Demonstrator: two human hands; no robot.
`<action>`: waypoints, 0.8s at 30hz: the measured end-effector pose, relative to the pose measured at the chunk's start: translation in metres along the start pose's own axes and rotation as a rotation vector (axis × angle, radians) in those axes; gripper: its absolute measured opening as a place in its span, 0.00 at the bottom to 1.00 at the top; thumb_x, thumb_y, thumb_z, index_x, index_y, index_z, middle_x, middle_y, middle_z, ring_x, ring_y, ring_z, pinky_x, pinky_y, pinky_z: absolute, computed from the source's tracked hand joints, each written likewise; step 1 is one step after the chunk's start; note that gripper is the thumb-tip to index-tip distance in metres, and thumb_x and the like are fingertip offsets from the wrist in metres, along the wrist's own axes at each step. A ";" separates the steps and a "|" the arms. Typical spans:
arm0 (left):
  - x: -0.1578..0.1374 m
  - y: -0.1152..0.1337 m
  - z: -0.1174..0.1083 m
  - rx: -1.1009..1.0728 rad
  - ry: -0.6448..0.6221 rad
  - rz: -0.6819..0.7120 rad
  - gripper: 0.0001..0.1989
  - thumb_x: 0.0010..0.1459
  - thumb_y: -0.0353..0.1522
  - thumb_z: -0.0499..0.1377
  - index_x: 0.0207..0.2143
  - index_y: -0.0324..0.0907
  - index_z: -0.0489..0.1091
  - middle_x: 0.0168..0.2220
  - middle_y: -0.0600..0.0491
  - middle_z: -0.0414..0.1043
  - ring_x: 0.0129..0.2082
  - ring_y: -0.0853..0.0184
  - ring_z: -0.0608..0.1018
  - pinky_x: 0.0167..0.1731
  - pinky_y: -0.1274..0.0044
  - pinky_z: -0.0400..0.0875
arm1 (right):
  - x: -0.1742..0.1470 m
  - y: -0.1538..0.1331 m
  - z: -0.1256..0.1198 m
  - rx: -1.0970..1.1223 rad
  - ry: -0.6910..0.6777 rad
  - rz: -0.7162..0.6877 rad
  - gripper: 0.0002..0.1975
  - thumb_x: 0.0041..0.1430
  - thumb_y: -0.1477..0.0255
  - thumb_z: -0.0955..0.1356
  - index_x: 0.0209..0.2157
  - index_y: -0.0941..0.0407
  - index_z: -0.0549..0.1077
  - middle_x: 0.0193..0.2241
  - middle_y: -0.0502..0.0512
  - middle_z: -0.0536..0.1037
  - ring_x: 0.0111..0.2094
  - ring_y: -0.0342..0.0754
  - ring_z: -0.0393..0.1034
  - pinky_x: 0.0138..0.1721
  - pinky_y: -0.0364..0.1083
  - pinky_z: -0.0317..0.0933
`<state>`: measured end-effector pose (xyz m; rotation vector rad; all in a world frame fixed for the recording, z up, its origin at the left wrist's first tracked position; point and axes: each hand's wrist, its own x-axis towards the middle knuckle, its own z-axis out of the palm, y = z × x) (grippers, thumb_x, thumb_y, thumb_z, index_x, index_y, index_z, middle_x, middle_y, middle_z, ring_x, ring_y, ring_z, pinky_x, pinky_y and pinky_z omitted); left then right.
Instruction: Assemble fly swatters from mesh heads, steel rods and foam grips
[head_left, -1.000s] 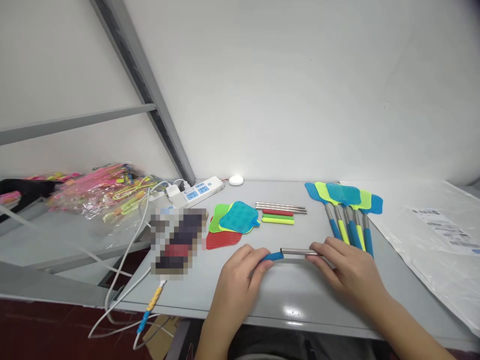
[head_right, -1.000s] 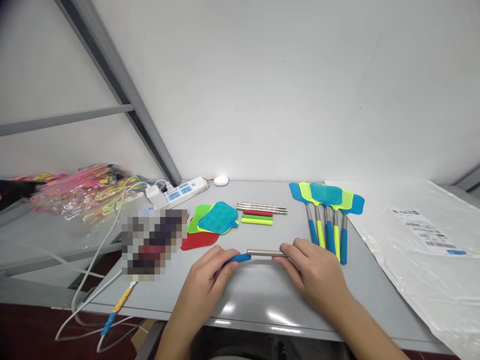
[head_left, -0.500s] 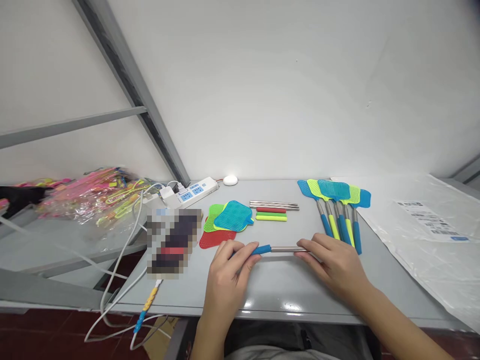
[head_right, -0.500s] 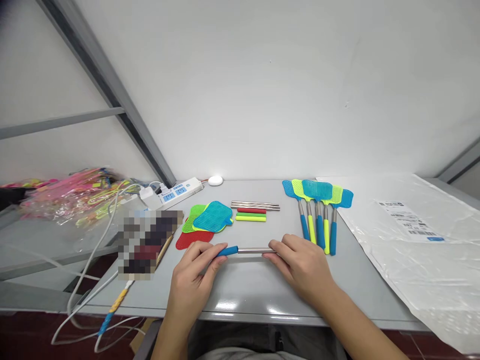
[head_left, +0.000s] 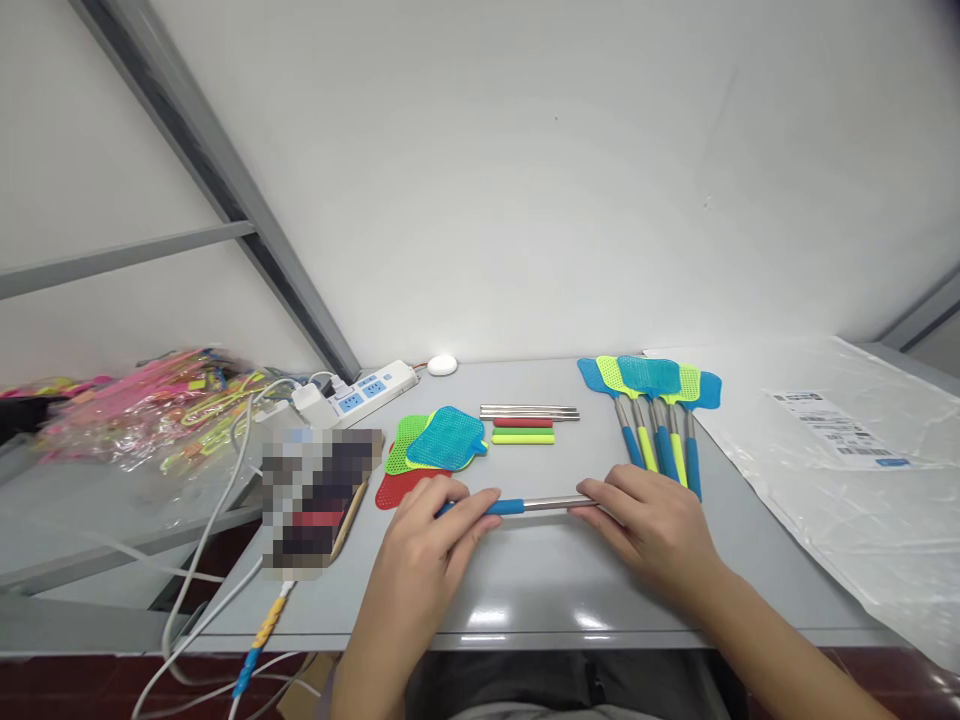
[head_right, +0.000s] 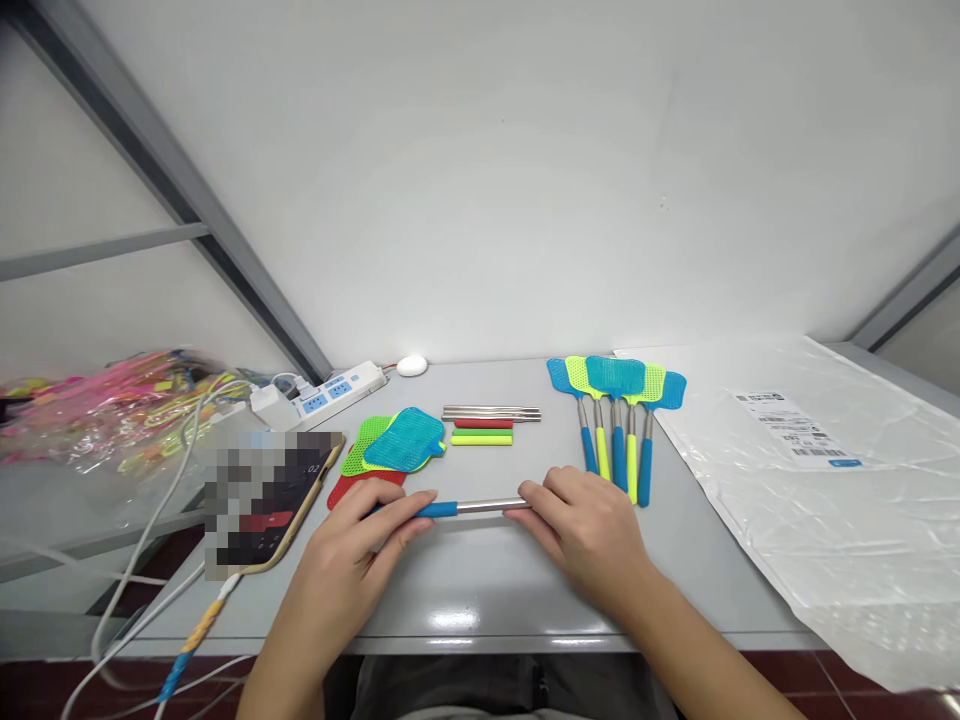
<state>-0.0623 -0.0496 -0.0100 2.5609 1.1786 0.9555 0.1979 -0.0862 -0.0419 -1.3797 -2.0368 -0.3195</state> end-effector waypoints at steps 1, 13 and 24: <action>0.007 0.004 -0.001 -0.017 -0.077 -0.014 0.12 0.63 0.35 0.56 0.47 0.50 0.74 0.36 0.52 0.71 0.38 0.65 0.73 0.39 0.73 0.67 | 0.000 0.000 0.000 -0.003 0.004 -0.005 0.09 0.65 0.65 0.65 0.36 0.54 0.75 0.24 0.51 0.70 0.26 0.44 0.62 0.29 0.45 0.50; 0.085 0.014 0.007 -0.437 -0.621 -0.074 0.11 0.60 0.39 0.56 0.40 0.48 0.76 0.33 0.56 0.77 0.33 0.65 0.76 0.32 0.79 0.65 | 0.005 0.001 0.005 0.042 -0.046 0.013 0.10 0.67 0.72 0.61 0.44 0.57 0.73 0.31 0.56 0.73 0.32 0.49 0.68 0.33 0.46 0.58; 0.052 -0.011 0.024 -1.030 -0.203 -0.401 0.29 0.65 0.51 0.43 0.44 0.40 0.73 0.43 0.46 0.76 0.41 0.62 0.76 0.46 0.68 0.68 | -0.001 -0.004 0.011 -0.052 -0.131 -0.087 0.12 0.69 0.69 0.59 0.46 0.54 0.73 0.24 0.50 0.71 0.21 0.43 0.65 0.23 0.45 0.48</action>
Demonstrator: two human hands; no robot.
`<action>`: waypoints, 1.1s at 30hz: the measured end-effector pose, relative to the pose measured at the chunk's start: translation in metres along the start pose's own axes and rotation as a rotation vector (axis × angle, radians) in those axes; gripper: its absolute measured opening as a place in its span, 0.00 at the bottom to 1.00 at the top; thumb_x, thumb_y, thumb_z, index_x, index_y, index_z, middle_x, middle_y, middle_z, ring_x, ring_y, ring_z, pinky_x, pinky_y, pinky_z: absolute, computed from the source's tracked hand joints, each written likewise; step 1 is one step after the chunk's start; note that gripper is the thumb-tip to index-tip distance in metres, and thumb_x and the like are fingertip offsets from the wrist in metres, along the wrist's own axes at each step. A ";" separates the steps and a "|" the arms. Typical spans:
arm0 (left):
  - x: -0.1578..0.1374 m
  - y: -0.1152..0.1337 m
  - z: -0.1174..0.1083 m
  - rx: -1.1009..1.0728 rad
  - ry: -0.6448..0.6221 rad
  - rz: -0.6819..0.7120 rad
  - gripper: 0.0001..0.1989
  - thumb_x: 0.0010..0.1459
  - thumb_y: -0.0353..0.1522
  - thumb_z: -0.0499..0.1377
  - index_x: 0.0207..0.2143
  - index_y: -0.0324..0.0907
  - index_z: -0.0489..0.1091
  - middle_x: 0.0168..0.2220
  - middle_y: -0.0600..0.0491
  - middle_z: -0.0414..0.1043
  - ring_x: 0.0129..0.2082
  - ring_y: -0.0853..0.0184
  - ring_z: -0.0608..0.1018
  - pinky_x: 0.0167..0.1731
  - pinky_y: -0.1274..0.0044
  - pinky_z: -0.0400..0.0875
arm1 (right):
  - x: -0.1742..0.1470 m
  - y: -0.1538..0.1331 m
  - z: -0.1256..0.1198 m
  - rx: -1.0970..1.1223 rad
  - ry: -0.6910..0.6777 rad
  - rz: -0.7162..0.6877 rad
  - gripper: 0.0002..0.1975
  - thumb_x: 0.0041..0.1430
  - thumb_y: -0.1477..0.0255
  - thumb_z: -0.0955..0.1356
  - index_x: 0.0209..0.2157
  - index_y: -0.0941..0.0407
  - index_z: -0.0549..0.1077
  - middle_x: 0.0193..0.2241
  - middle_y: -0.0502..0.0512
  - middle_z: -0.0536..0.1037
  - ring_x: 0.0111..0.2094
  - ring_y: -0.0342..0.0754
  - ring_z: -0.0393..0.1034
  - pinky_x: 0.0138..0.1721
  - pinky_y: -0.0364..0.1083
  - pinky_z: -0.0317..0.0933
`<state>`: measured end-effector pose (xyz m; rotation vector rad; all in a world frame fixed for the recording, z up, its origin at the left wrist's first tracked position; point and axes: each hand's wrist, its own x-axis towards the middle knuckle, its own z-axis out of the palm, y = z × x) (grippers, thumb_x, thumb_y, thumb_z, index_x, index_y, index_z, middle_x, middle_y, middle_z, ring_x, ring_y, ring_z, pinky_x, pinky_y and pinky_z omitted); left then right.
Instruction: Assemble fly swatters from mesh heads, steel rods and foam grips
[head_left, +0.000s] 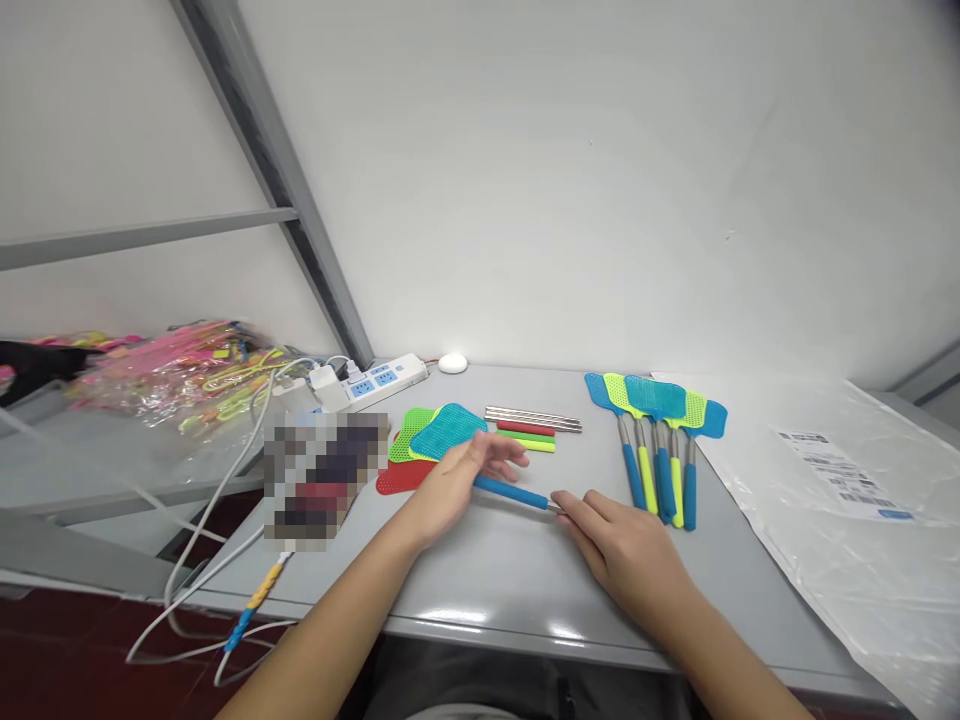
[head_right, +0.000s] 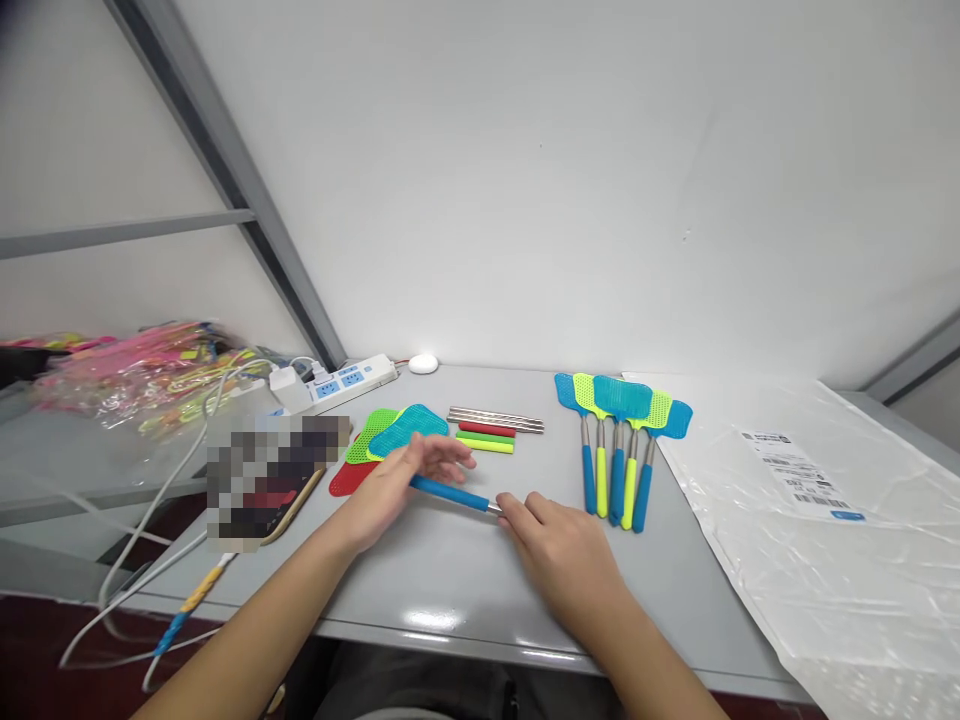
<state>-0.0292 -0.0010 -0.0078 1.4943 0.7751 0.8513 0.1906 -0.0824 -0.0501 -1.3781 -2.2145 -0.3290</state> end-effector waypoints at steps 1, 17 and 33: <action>0.002 0.001 -0.001 -0.064 0.013 0.012 0.31 0.65 0.52 0.40 0.44 0.40 0.73 0.44 0.46 0.75 0.43 0.62 0.76 0.47 0.68 0.68 | 0.000 -0.001 0.000 0.011 -0.011 -0.015 0.12 0.69 0.69 0.59 0.47 0.54 0.72 0.24 0.50 0.71 0.21 0.43 0.65 0.23 0.45 0.47; -0.002 -0.006 0.016 -0.103 0.000 -0.022 0.44 0.60 0.56 0.25 0.41 0.39 0.71 0.38 0.45 0.74 0.39 0.60 0.72 0.43 0.69 0.64 | 0.000 -0.020 0.011 -0.035 -0.070 -0.155 0.09 0.69 0.74 0.60 0.45 0.58 0.69 0.24 0.48 0.70 0.22 0.44 0.64 0.23 0.48 0.40; -0.011 0.017 0.014 0.632 -0.049 -0.082 0.18 0.64 0.45 0.50 0.30 0.43 0.69 0.27 0.57 0.69 0.29 0.68 0.69 0.29 0.76 0.58 | 0.005 -0.010 0.000 0.154 -0.039 0.047 0.16 0.67 0.59 0.60 0.37 0.56 0.71 0.26 0.52 0.74 0.27 0.48 0.69 0.28 0.46 0.52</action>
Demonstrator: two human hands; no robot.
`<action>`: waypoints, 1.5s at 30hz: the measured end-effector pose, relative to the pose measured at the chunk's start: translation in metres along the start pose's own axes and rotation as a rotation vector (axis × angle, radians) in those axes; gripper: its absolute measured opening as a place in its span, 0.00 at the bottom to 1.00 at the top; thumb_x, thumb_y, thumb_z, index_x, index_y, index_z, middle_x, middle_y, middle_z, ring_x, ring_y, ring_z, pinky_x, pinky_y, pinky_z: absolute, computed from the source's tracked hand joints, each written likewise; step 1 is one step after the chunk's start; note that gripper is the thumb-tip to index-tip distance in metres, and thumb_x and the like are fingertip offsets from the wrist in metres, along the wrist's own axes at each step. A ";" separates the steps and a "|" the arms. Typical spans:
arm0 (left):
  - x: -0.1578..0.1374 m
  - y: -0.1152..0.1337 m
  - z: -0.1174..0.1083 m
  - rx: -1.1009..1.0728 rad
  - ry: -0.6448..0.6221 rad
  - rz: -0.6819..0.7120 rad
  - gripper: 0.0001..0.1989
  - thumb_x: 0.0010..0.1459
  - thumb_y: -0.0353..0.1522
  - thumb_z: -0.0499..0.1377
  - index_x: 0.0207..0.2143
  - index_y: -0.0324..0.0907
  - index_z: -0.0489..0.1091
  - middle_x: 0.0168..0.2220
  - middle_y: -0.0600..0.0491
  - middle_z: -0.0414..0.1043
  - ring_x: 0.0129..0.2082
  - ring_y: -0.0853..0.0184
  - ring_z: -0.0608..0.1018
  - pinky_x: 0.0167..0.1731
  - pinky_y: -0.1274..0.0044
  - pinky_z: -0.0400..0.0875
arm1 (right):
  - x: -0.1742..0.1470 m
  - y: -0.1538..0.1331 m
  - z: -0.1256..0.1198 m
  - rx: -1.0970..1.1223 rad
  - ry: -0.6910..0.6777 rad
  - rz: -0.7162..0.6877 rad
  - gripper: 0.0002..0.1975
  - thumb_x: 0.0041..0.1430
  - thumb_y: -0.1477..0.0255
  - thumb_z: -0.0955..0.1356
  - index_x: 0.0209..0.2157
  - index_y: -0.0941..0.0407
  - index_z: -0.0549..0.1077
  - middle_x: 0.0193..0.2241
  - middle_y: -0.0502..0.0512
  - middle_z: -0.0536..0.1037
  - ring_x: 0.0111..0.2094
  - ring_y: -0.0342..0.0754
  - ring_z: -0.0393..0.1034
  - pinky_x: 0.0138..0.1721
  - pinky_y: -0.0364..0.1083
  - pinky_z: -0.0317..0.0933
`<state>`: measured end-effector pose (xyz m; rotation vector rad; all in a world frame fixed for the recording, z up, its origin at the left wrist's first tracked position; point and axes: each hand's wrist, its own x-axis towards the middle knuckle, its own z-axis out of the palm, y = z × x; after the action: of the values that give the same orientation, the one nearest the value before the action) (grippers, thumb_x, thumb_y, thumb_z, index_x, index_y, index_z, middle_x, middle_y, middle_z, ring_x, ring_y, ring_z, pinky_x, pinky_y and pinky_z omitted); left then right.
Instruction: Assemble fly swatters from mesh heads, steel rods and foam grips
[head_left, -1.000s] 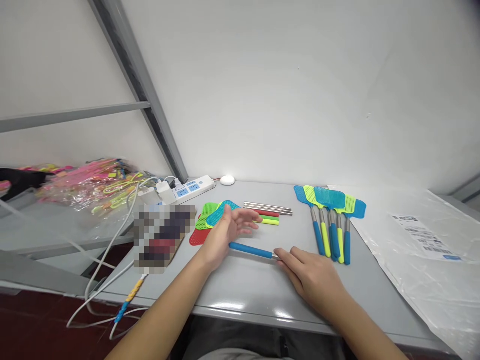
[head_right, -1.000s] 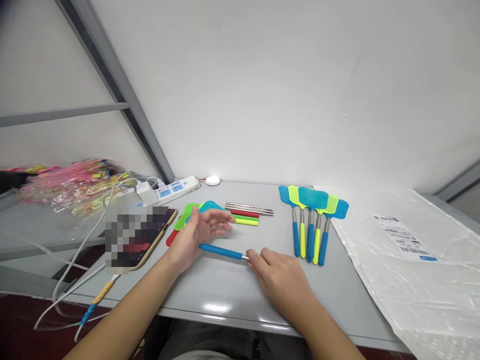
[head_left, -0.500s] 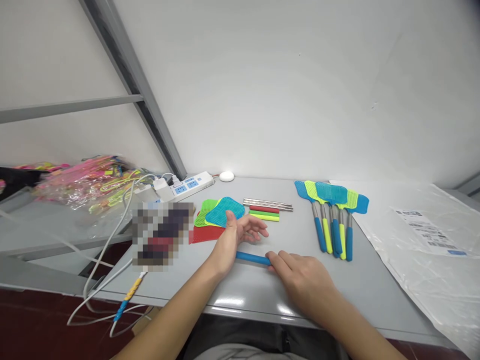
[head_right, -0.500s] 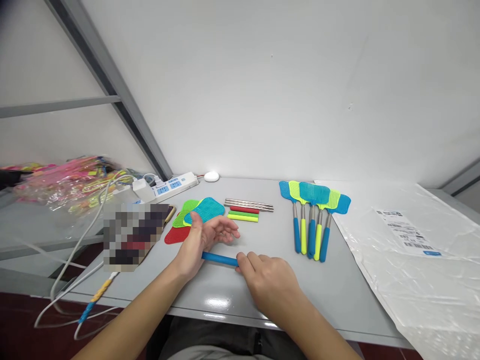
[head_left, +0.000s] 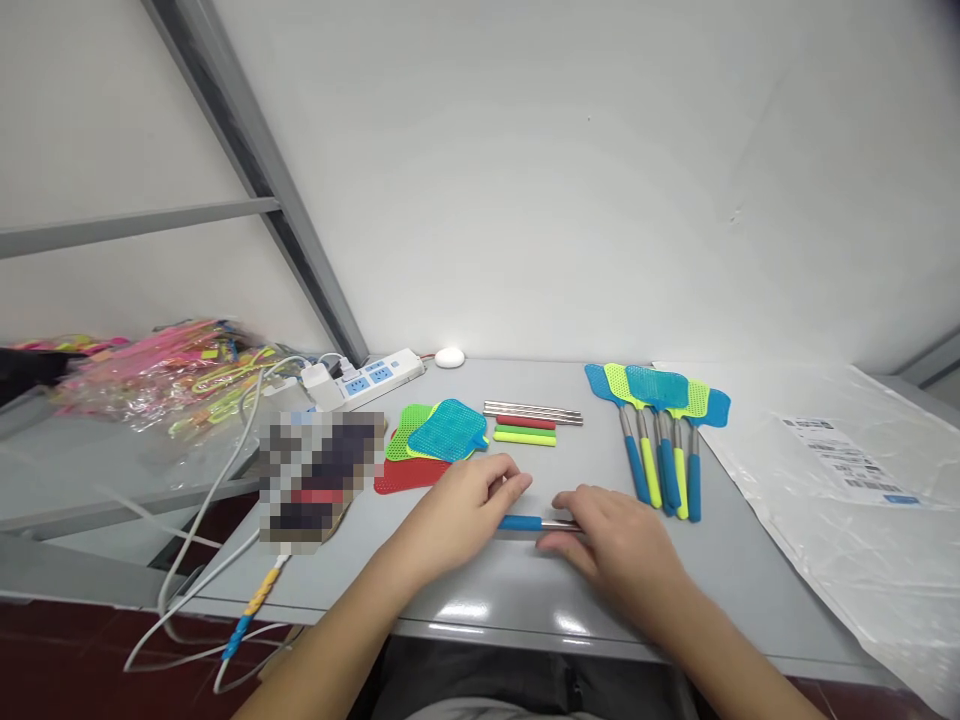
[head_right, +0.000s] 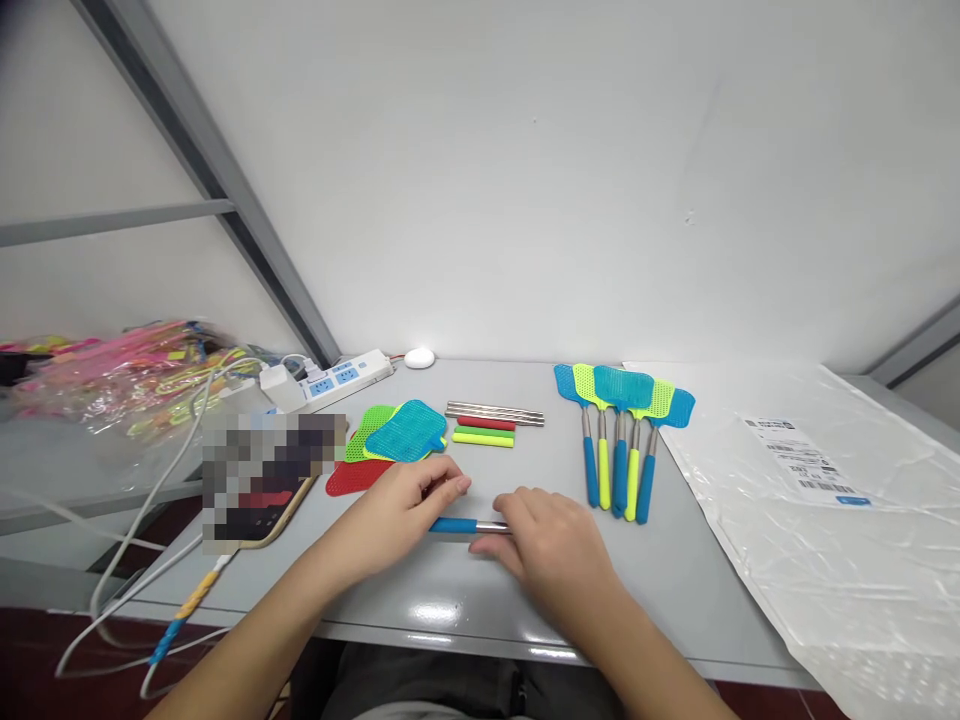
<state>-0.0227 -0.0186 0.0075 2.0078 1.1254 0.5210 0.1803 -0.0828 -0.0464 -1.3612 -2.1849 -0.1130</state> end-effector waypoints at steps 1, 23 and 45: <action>-0.001 0.001 -0.003 0.044 0.007 0.009 0.17 0.64 0.44 0.50 0.30 0.43 0.69 0.28 0.57 0.69 0.29 0.68 0.69 0.30 0.76 0.58 | -0.001 0.002 -0.003 0.029 -0.030 0.040 0.16 0.67 0.58 0.61 0.35 0.56 0.71 0.27 0.52 0.74 0.28 0.48 0.69 0.29 0.46 0.53; -0.001 -0.009 0.006 -0.349 -0.007 -0.030 0.26 0.63 0.52 0.44 0.35 0.42 0.70 0.31 0.52 0.69 0.29 0.66 0.69 0.26 0.78 0.64 | 0.002 -0.001 -0.007 0.149 -0.165 0.012 0.11 0.68 0.73 0.59 0.39 0.56 0.71 0.27 0.51 0.76 0.29 0.47 0.71 0.29 0.44 0.56; -0.041 -0.059 0.017 -1.247 0.494 -0.212 0.17 0.59 0.47 0.57 0.33 0.44 0.58 0.20 0.64 0.58 0.13 0.78 0.57 0.18 0.81 0.55 | 0.120 -0.043 0.093 -0.213 -0.241 -0.253 0.27 0.68 0.60 0.59 0.60 0.64 0.64 0.61 0.70 0.63 0.62 0.62 0.56 0.58 0.66 0.52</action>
<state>-0.0652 -0.0412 -0.0488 0.6823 0.8780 1.2522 0.0663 0.0260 -0.0554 -1.2558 -2.6061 -0.2974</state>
